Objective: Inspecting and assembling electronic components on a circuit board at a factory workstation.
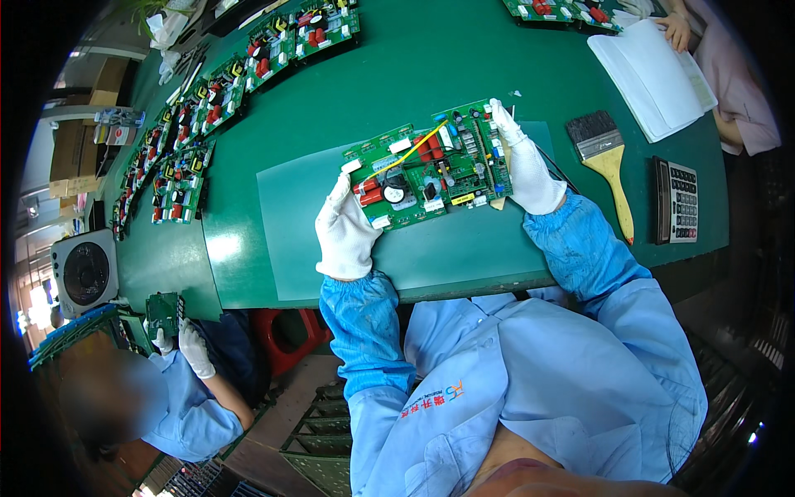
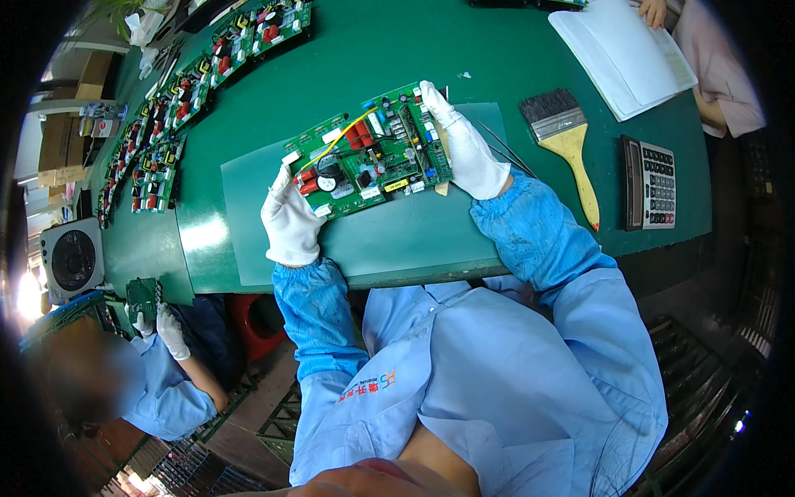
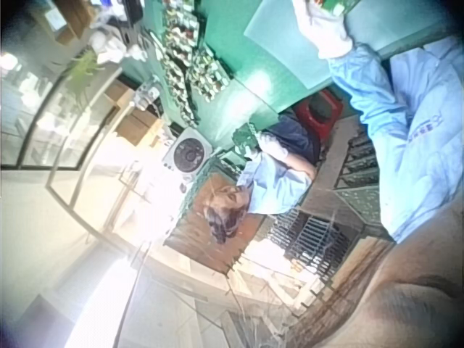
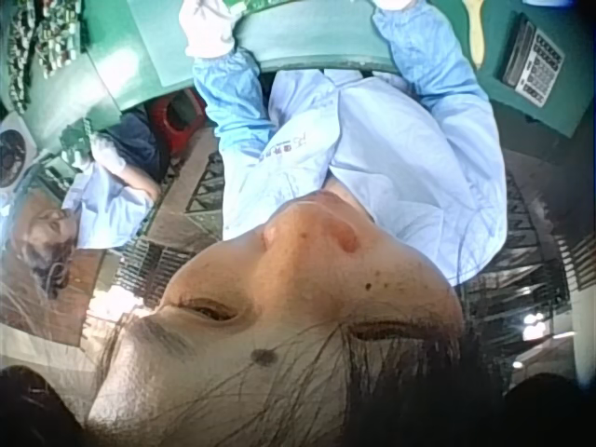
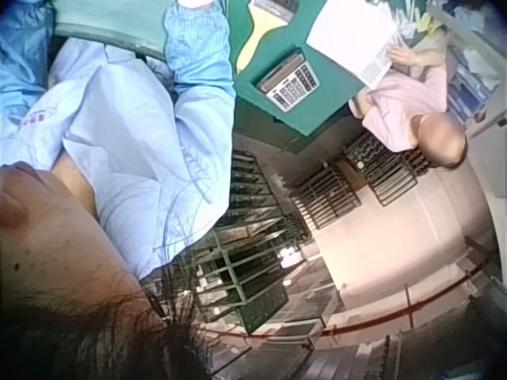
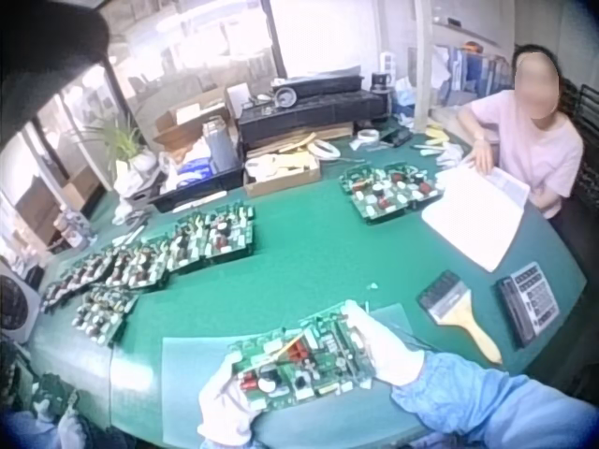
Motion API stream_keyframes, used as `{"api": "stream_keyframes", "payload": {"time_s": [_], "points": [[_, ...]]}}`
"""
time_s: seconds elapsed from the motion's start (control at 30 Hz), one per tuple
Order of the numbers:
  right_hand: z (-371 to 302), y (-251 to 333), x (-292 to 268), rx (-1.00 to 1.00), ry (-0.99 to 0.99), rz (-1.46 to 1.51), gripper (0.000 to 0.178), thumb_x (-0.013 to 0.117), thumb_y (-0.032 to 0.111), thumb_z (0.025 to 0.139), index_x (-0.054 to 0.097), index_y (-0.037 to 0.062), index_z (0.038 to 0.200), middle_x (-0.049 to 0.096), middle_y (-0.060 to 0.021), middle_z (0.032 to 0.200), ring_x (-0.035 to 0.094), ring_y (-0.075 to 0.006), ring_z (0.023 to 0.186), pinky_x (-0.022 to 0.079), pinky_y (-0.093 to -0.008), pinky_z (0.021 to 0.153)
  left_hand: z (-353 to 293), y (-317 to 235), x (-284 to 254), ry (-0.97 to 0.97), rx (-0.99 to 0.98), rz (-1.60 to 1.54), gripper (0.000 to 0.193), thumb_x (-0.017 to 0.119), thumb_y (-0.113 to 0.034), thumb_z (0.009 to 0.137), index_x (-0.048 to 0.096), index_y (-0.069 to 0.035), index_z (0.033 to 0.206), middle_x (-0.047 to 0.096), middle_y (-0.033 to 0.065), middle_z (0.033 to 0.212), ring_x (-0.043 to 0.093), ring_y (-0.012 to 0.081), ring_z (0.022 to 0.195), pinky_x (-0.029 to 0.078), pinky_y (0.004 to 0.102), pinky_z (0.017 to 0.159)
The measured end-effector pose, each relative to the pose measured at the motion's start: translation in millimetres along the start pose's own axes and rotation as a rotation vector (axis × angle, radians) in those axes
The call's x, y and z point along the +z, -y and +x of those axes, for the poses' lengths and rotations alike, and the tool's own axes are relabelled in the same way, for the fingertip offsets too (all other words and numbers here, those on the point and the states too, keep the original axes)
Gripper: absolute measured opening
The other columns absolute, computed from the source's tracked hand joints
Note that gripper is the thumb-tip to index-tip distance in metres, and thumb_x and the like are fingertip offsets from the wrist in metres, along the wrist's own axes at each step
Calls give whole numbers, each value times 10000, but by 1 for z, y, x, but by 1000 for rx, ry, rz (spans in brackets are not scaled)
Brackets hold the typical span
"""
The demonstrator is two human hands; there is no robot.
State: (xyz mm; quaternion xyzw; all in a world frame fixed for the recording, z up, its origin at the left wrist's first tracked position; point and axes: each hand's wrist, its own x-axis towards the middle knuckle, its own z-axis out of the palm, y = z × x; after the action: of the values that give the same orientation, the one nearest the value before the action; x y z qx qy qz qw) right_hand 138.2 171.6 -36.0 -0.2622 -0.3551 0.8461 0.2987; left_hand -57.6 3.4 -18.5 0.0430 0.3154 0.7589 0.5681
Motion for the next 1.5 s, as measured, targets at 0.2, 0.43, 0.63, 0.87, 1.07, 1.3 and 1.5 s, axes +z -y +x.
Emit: {"api": "stream_keyframes", "payload": {"time_s": [0.2,0.43,0.63,0.87,1.07,1.3,1.5], "points": [[-6,7,15,-19,-14,-34,573,382,353,1013,276,-7,1446,291,-88,1498,254,-159,1382,162,-298,1146,-1,0,-1,26,16,-5,389,471,-249,959,479,-10,1267,539,159,1261,559,292,1130,488,459,921],[1,-10,-12,-202,34,-279,495,360,305,1025,342,9,1420,377,-73,1435,349,-143,1316,245,-293,1107,0,0,4,9,-20,-32,375,495,-261,947,495,-34,1245,538,148,1266,542,298,1152,461,472,943],[-3,1,4,-318,112,-415,474,354,313,1027,397,2,1382,435,-75,1382,407,-135,1262,291,-285,1079,0,1,5,-22,6,22,353,516,-293,947,510,-48,1200,545,142,1251,549,294,1138,467,468,937],[-11,18,27,-101,109,-117,469,389,369,1015,480,26,1322,526,-32,1276,498,-96,1136,382,-251,999,1,0,8,47,-2,68,373,476,-309,971,486,-46,1236,542,141,1262,571,285,1121,499,466,907],[-17,27,26,81,83,-185,526,372,457,997,527,19,1245,618,-51,1125,616,-92,905,491,-216,829,-7,1,17,-20,-35,132,370,456,-301,980,482,-42,1243,561,135,1237,593,266,1089,540,436,862],[-31,41,20,334,227,-563,536,471,483,952,599,-8,779,545,-29,615,433,-73,437,291,-220,400,-33,-14,-3,-323,64,278,284,518,-249,958,603,-31,1119,659,96,1033,655,188,900,557,312,757],[-74,35,28,298,337,-752,572,451,531,942,586,-12,822,618,-100,603,411,-73,376,268,-228,358,-59,-57,20,-160,-66,454,311,529,-214,953,597,44,1114,659,85,1029,643,142,899,520,270,821]]}}
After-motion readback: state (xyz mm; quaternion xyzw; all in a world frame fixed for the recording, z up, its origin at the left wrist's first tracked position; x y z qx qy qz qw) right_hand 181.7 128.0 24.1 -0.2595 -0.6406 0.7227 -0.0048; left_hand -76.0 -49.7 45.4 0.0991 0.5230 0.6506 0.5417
